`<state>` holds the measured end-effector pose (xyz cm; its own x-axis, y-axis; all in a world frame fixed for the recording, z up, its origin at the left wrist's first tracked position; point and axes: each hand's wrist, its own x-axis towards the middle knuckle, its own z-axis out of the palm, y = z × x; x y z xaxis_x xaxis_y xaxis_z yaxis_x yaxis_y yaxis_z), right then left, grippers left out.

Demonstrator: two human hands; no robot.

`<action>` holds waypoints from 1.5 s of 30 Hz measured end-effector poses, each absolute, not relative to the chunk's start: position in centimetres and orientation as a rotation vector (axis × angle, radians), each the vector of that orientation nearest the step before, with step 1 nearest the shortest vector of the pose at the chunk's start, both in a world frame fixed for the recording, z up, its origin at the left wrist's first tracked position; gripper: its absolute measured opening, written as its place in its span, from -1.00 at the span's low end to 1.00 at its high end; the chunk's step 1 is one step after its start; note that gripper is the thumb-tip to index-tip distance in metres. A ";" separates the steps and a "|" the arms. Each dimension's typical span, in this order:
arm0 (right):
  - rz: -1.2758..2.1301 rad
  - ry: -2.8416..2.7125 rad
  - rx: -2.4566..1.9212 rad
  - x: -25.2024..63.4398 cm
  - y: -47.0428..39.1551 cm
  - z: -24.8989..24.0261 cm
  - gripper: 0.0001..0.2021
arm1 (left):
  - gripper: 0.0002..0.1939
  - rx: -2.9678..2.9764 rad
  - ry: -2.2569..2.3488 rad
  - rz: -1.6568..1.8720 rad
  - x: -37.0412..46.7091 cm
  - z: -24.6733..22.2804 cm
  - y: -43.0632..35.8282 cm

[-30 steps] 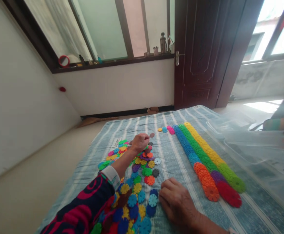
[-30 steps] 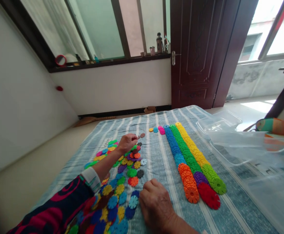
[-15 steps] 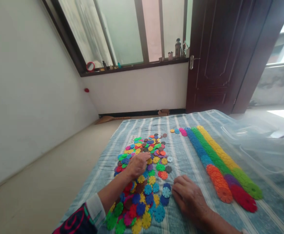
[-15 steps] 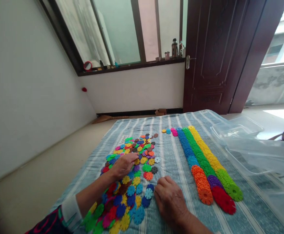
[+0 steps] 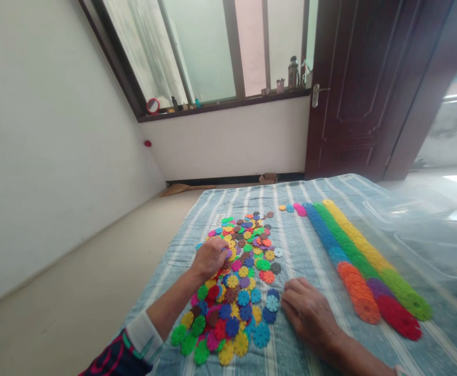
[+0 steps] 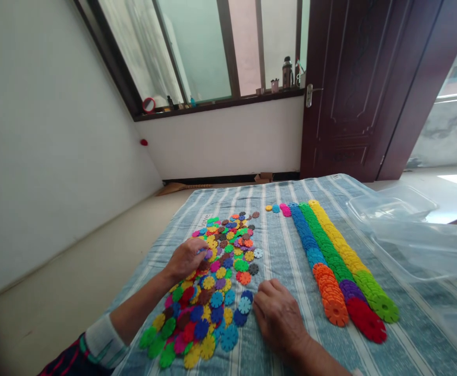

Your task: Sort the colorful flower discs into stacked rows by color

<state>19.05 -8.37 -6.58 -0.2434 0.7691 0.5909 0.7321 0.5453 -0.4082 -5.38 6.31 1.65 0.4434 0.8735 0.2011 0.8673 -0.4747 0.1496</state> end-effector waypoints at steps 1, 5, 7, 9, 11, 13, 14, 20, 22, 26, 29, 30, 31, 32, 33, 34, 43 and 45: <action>0.059 -2.004 -1.211 19.1 -8.4 -6.6 -0.77 | -0.85 2.661 1.597 0.352 -5.3 1.7 6.3; 0.044 -2.007 -1.211 19.1 -8.3 -6.6 -0.76 | -0.86 2.776 1.413 0.163 -4.5 1.7 5.6; 0.038 -2.013 -1.209 19.1 -8.4 -6.5 -0.76 | -0.86 2.804 1.338 0.093 -4.2 1.6 5.3; 0.032 -2.017 -1.209 19.1 -8.4 -6.4 -0.75 | -0.89 2.789 1.331 0.081 -4.0 1.3 5.1; 0.030 -2.017 -1.210 19.1 -8.5 -6.3 -0.75 | -0.92 2.743 1.350 0.123 -3.9 1.0 5.1; 0.034 -2.014 -1.208 19.1 -8.5 -6.3 -0.75 | -0.92 2.676 1.361 0.206 -4.0 0.8 5.3; 0.040 -2.011 -1.209 19.1 -8.5 -6.3 -0.76 | -0.92 2.634 1.361 0.257 -4.1 0.8 5.4; 0.057 -2.010 -1.207 19.1 -8.5 -6.4 -0.76 | -0.93 2.194 1.595 0.532 -6.2 2.4 7.9; 0.060 -2.011 -1.211 19.1 -8.5 -6.5 -0.76 | -0.92 2.095 1.723 0.554 -7.1 2.9 9.0; 0.073 -2.010 -1.231 19.2 -8.5 -6.6 -0.76 | -0.95 2.059 1.820 0.531 -7.9 3.0 10.3; 0.069 -2.015 -1.233 19.1 -8.5 -6.6 -0.76 | -0.96 2.073 1.808 0.526 -7.7 2.7 10.5; 0.067 -2.016 -1.233 19.1 -8.5 -6.5 -0.76 | -0.95 2.077 1.808 0.532 -7.6 2.6 10.5; 0.068 -2.016 -1.233 19.1 -8.6 -6.5 -0.76 | -0.94 2.079 1.813 0.541 -7.4 2.4 10.4; 0.068 -2.017 -1.234 19.1 -8.6 -6.5 -0.76 | -0.93 2.079 1.818 0.552 -7.2 2.3 10.3; 0.068 -2.019 -1.234 19.1 -8.6 -6.6 -0.76 | -0.91 2.078 1.819 0.562 -6.9 2.2 10.2; 0.070 -2.022 -1.236 19.1 -8.6 -6.6 -0.76 | -0.91 2.076 1.811 0.570 -6.7 2.1 10.1; 0.060 -2.016 -1.228 19.2 -8.7 -6.7 -0.76 | -0.92 1.971 1.718 0.627 -6.2 2.6 10.9; 0.051 -2.018 -1.230 19.2 -8.7 -6.6 -0.76 | -0.95 1.964 1.739 0.584 -6.7 2.6 11.2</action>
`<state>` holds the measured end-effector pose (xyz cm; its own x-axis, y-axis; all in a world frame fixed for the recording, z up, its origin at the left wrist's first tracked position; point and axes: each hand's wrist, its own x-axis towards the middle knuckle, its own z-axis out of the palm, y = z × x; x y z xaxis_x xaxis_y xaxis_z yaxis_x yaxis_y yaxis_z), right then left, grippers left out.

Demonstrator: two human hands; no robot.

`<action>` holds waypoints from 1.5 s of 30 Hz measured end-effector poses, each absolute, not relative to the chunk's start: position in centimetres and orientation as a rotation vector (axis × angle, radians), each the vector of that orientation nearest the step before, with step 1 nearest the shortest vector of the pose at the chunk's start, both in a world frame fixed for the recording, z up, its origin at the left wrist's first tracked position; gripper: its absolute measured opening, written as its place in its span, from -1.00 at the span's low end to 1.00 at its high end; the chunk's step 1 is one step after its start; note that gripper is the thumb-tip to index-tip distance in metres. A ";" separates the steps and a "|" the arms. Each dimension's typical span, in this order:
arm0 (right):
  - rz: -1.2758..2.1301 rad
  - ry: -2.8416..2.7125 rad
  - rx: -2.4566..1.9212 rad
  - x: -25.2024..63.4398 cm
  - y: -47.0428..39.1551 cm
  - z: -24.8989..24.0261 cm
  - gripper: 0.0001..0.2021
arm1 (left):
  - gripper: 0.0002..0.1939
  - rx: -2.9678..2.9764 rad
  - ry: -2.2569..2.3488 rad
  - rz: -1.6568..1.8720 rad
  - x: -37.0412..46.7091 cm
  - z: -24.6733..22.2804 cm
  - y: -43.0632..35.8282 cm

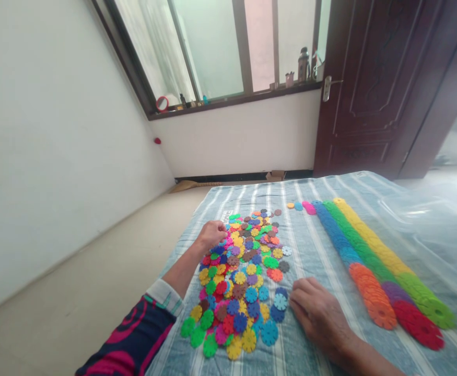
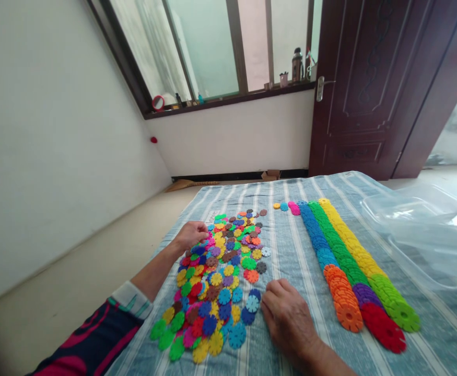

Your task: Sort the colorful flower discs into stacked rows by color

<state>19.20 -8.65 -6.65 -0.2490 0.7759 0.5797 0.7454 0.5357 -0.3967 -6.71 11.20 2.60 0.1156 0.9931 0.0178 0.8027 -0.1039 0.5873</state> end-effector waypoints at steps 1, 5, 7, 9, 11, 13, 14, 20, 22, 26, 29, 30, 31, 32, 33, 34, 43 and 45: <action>0.052 -2.020 -1.231 19.2 -8.7 -6.6 -0.76 | -0.96 1.966 1.743 0.557 -6.9 2.5 11.3; 0.050 -2.020 -1.225 19.1 -8.6 -6.5 -0.75 | -0.94 1.998 1.742 0.502 -7.2 1.9 11.5; 0.037 -2.025 -1.218 19.2 -8.6 -6.4 -0.75 | -0.93 2.014 1.752 0.493 -7.2 1.7 11.7; 0.028 -2.026 -1.220 19.2 -8.7 -6.3 -0.75 | -0.93 2.022 1.761 0.474 -7.3 1.7 11.9; 0.022 -2.021 -1.222 19.2 -8.7 -6.3 -0.75 | -0.93 2.022 1.765 0.446 -7.4 1.8 12.1; 0.022 -2.018 -1.219 19.2 -8.7 -6.3 -0.75 | -0.91 2.019 1.765 0.416 -7.4 1.9 12.3; 0.023 -2.017 -1.217 19.2 -8.7 -6.3 -0.75 | -0.90 2.020 1.765 0.403 -7.4 1.9 12.4; 0.054 -2.020 -1.231 19.2 -8.6 -6.5 -0.75 | -0.84 2.053 1.794 0.344 -7.2 1.5 12.6; 0.056 -2.021 -1.229 19.2 -8.6 -6.4 -0.75 | -0.83 2.062 1.803 0.334 -7.1 1.4 12.6; 0.051 -2.021 -1.223 19.2 -8.6 -6.3 -0.74 | -0.79 2.052 1.806 0.314 -7.1 1.4 12.6; 0.047 -2.017 -1.211 19.2 -8.6 -6.1 -0.73 | -0.79 2.030 1.797 0.317 -7.0 1.4 12.7; 0.047 -2.017 -1.212 19.2 -8.6 -6.1 -0.73 | -0.82 2.020 1.791 0.322 -7.0 1.4 12.7; 0.050 -2.016 -1.214 19.2 -8.6 -6.1 -0.73 | -0.85 2.007 1.785 0.330 -7.0 1.4 12.7; 0.055 -2.017 -1.218 19.2 -8.7 -6.1 -0.74 | -0.87 1.993 1.779 0.341 -7.0 1.4 12.7; 0.059 -2.018 -1.222 19.2 -8.7 -6.1 -0.74 | -0.89 1.976 1.773 0.356 -6.9 1.4 12.7; 0.063 -2.019 -1.224 19.2 -8.7 -6.1 -0.75 | -0.90 1.957 1.768 0.374 -6.9 1.4 12.7; 0.054 -2.011 -1.218 19.1 -8.6 -6.2 -0.75 | -0.80 1.727 1.695 0.535 -6.7 3.1 12.3; 0.034 -2.004 -1.217 19.0 -8.6 -6.1 -0.75 | -0.79 1.698 1.682 0.569 -6.2 3.6 12.5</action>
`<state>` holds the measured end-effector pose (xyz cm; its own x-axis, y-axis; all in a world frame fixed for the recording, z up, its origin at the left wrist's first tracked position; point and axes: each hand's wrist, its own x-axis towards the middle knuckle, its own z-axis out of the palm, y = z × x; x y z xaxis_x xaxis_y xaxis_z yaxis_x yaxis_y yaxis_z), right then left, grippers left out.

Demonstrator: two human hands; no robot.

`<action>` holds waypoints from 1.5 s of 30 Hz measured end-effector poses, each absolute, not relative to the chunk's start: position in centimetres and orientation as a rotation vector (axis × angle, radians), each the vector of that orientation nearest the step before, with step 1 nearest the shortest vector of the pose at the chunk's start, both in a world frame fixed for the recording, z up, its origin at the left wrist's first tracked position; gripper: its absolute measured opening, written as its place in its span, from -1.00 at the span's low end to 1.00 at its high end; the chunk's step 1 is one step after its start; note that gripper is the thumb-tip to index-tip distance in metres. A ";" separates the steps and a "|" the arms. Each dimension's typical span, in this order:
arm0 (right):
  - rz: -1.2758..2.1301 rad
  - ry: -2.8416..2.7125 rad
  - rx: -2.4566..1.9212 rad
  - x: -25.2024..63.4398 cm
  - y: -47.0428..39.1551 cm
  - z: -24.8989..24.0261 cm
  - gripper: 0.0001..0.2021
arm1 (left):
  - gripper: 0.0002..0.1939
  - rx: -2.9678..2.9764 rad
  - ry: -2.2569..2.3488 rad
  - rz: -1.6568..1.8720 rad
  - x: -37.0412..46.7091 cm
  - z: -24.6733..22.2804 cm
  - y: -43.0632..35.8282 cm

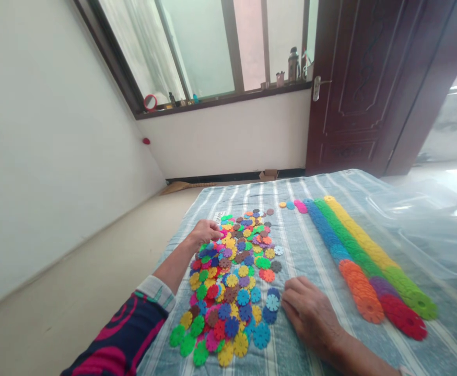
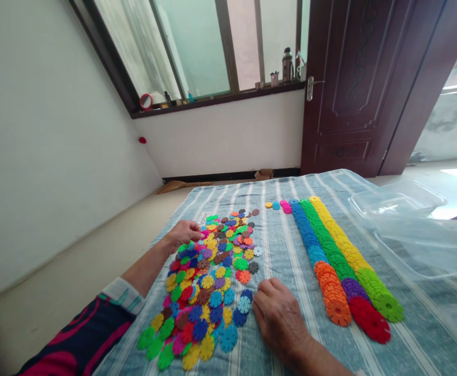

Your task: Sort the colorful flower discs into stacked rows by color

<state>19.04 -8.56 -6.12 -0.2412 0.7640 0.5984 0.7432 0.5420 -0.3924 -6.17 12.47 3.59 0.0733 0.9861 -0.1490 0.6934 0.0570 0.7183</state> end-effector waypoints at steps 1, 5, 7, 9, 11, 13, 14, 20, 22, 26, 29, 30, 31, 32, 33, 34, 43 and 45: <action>0.027 -2.000 -1.219 19.0 -8.5 -6.1 -0.75 | -0.79 1.691 1.671 0.584 -5.7 3.8 12.6; -0.003 -1.977 -1.230 18.7 -8.2 -5.9 -0.77 | -0.76 1.696 1.578 0.630 -2.5 4.0 13.3; -0.023 -1.965 -1.228 18.6 -8.0 -5.8 -0.78 | -0.75 1.710 1.514 0.650 -0.2 3.7 13.7; -0.032 -1.954 -1.228 18.5 -7.9 -5.9 -0.79 | -0.77 1.732 1.452 0.666 2.4 3.4 14.1; -0.040 -1.942 -1.244 18.4 -7.8 -6.0 -0.79 | -0.80 1.758 1.400 0.676 5.1 2.9 14.5; -0.053 -1.937 -1.255 18.4 -7.7 -6.0 -0.79 | -0.83 1.782 1.362 0.682 7.9 2.3 14.9; -0.062 -1.935 -1.256 18.4 -7.7 -6.1 -0.79 | -0.84 1.794 1.348 0.685 9.3 2.0 15.2; -0.103 -1.898 -1.215 18.3 -7.0 -6.4 -0.82 | -0.90 1.875 1.322 0.694 16.6 0.0 16.6; -0.130 -1.879 -1.193 18.2 -6.8 -6.6 -0.82 | -0.89 1.908 1.334 0.697 18.5 -0.6 17.3; -0.188 -1.844 -1.182 18.0 -6.5 -7.2 -0.82 | -0.87 1.987 1.371 0.695 21.2 -1.4 18.7; -0.233 -1.829 -1.162 17.9 -6.2 -7.8 -0.80 | -0.86 2.061 1.375 0.685 22.3 -1.7 19.3; -0.248 -1.825 -1.156 17.9 -6.1 -7.9 -0.79 | -0.86 2.087 1.372 0.683 22.5 -1.8 19.4; -0.260 -1.821 -1.156 17.9 -6.0 -8.0 -0.79 | -0.85 2.114 1.370 0.681 22.7 -1.8 19.4; -0.268 -1.818 -1.155 17.9 -5.9 -8.1 -0.79 | -0.84 2.141 1.370 0.680 22.8 -1.8 19.4; -0.272 -1.815 -1.153 17.9 -5.9 -8.0 -0.80 | -0.83 2.166 1.375 0.679 22.8 -1.8 19.3; -0.271 -1.815 -1.151 17.9 -5.9 -8.0 -0.80 | -0.81 2.191 1.384 0.679 22.8 -1.8 19.2; -0.068 -1.848 -1.156 17.9 -7.2 -7.2 -0.80 | -0.83 2.376 1.493 0.537 20.0 -1.1 17.3; -0.026 -1.858 -1.158 17.9 -7.5 -7.4 -0.77 | -0.75 2.398 1.521 0.471 17.8 -0.8 16.9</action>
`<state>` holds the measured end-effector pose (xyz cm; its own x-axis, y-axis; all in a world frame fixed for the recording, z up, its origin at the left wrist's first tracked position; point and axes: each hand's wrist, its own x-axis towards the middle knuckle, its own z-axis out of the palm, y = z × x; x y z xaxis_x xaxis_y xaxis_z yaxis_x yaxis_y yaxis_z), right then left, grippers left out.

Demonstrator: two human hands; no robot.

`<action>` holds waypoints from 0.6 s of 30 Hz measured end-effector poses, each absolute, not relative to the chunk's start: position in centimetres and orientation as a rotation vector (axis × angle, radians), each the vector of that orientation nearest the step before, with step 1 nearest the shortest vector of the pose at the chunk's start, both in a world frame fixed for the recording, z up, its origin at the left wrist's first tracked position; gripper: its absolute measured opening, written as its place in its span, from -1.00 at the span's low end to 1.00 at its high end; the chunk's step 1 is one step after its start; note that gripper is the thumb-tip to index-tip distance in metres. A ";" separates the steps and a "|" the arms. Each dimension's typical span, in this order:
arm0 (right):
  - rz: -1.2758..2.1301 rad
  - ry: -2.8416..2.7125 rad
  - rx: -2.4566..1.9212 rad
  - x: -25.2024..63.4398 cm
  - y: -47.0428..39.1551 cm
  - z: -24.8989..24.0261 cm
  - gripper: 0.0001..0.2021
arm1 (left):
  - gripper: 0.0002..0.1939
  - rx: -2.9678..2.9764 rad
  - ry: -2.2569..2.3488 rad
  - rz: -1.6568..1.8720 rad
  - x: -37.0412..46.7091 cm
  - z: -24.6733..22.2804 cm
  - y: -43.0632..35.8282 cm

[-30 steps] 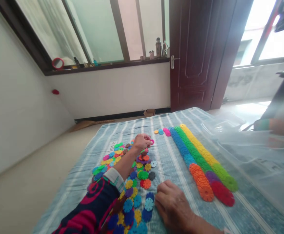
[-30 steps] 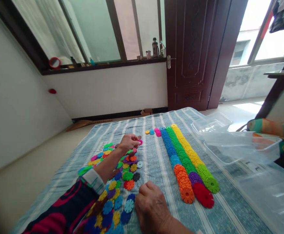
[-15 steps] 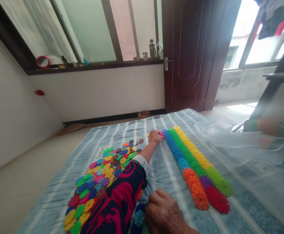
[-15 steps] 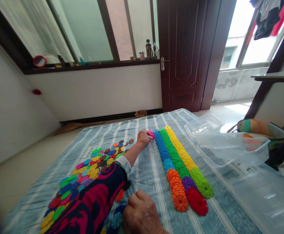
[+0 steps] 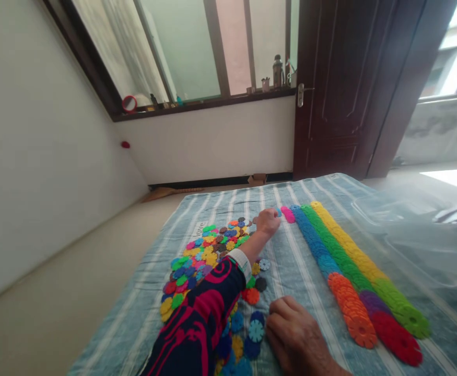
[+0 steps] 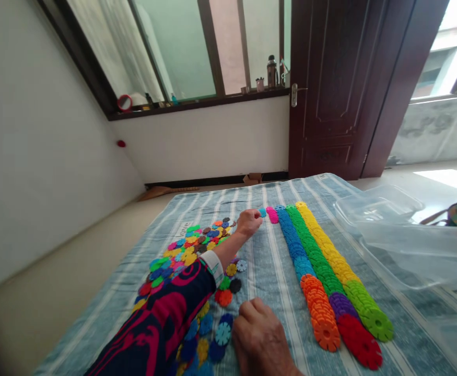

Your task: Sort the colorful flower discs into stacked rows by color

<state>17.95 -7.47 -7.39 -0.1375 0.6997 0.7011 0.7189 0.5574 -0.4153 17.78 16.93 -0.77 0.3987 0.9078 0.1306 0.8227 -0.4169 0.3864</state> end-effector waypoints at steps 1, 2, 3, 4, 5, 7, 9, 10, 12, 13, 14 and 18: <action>-0.010 -1.854 -1.165 18.0 -7.6 -7.4 -0.77 | -0.72 2.404 1.543 0.439 16.3 -0.5 16.8; 0.000 -1.851 -1.168 18.0 -7.7 -7.4 -0.76 | -0.69 2.406 1.572 0.407 14.6 -0.1 16.7; 0.008 -1.850 -1.168 18.0 -7.8 -7.4 -0.75 | -0.68 2.404 1.607 0.376 12.6 0.4 16.7; 0.013 -1.856 -1.163 18.1 -7.8 -7.3 -0.75 | -0.68 2.394 1.658 0.352 10.5 0.9 16.7; 0.016 -1.866 -1.157 18.2 -7.9 -7.1 -0.74 | -0.67 2.380 1.705 0.315 8.2 1.5 16.8; 0.015 -1.899 -1.144 18.4 -8.1 -6.8 -0.75 | -0.66 2.325 1.834 0.255 3.5 2.7 17.1; 0.008 -1.936 -1.138 18.6 -8.1 -6.5 -0.75 | -0.70 2.237 1.967 0.191 -1.0 3.6 17.5; 0.003 -1.946 -1.138 18.6 -8.2 -6.5 -0.75 | -0.74 2.186 2.029 0.170 -3.0 3.9 17.6; -0.002 -1.950 -1.149 18.7 -8.2 -6.5 -0.75 | -0.86 2.082 2.110 0.136 -6.1 4.1 17.8; -0.001 -1.954 -1.153 18.7 -8.2 -6.5 -0.76 | -0.89 2.036 2.126 0.128 -7.2 4.0 17.8; 0.001 -1.960 -1.156 18.7 -8.2 -6.6 -0.76 | -0.90 1.992 2.132 0.123 -8.0 3.7 17.8; 0.013 -1.972 -1.166 18.8 -8.3 -6.7 -0.77 | -0.89 1.876 2.098 0.124 -9.1 2.3 17.7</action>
